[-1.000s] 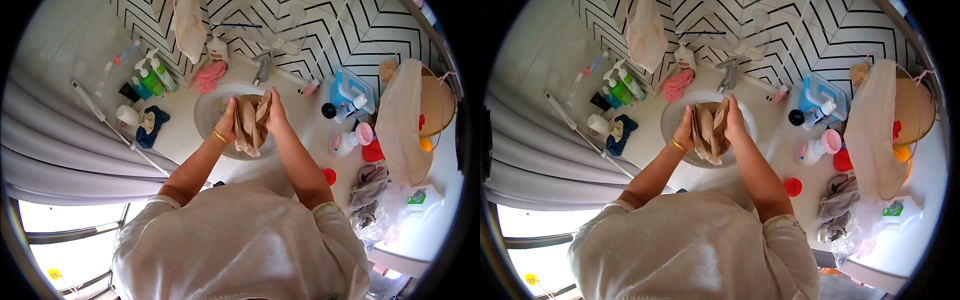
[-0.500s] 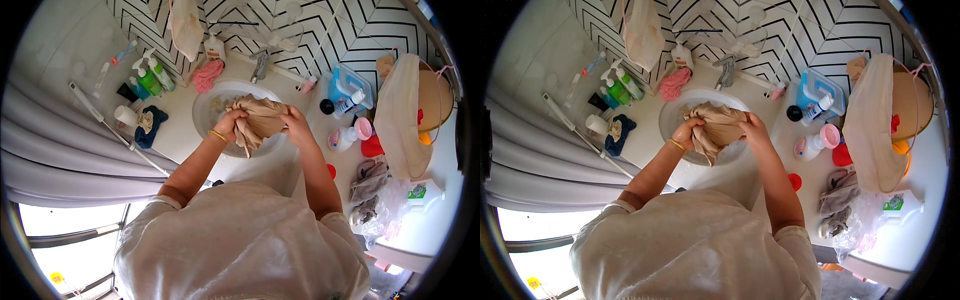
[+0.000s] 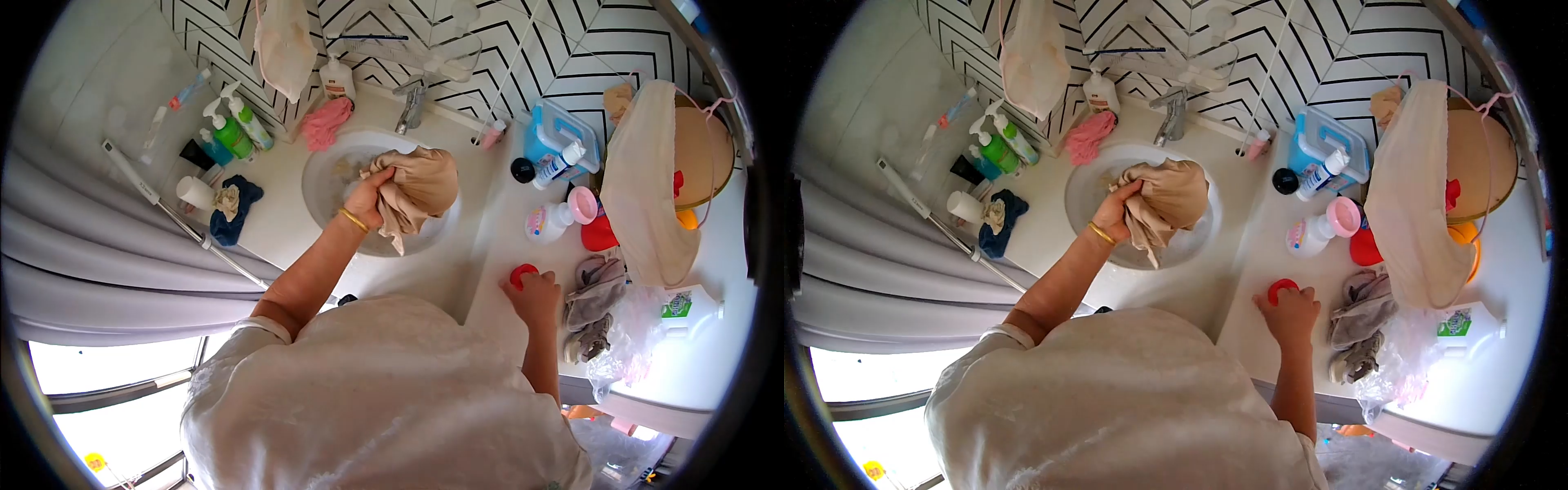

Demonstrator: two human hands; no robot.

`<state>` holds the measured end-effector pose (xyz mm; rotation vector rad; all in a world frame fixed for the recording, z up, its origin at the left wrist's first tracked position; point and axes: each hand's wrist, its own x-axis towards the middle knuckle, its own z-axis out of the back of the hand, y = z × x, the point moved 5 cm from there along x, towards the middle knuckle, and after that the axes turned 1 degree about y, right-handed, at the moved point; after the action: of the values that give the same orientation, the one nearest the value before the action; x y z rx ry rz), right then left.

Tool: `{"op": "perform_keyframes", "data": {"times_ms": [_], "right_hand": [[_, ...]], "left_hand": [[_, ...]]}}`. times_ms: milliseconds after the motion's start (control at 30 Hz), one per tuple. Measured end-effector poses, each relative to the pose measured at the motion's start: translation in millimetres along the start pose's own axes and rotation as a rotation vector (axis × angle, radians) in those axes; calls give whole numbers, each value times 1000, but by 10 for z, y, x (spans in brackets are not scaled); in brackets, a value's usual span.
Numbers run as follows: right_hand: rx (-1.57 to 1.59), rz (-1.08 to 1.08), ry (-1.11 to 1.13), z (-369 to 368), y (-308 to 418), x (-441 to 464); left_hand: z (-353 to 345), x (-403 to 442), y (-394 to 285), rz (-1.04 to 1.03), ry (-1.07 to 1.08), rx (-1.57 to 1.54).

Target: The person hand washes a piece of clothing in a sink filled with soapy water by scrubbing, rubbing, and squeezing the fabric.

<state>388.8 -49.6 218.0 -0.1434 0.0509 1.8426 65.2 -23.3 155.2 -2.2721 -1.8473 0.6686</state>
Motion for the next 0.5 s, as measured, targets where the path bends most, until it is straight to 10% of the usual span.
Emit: {"op": "perform_keyframes", "data": {"times_ms": [500], "right_hand": [[125, -59, -39, 56, -121, 25]], "left_hand": [[-18, -123, -47, 2, -46, -30]]}}
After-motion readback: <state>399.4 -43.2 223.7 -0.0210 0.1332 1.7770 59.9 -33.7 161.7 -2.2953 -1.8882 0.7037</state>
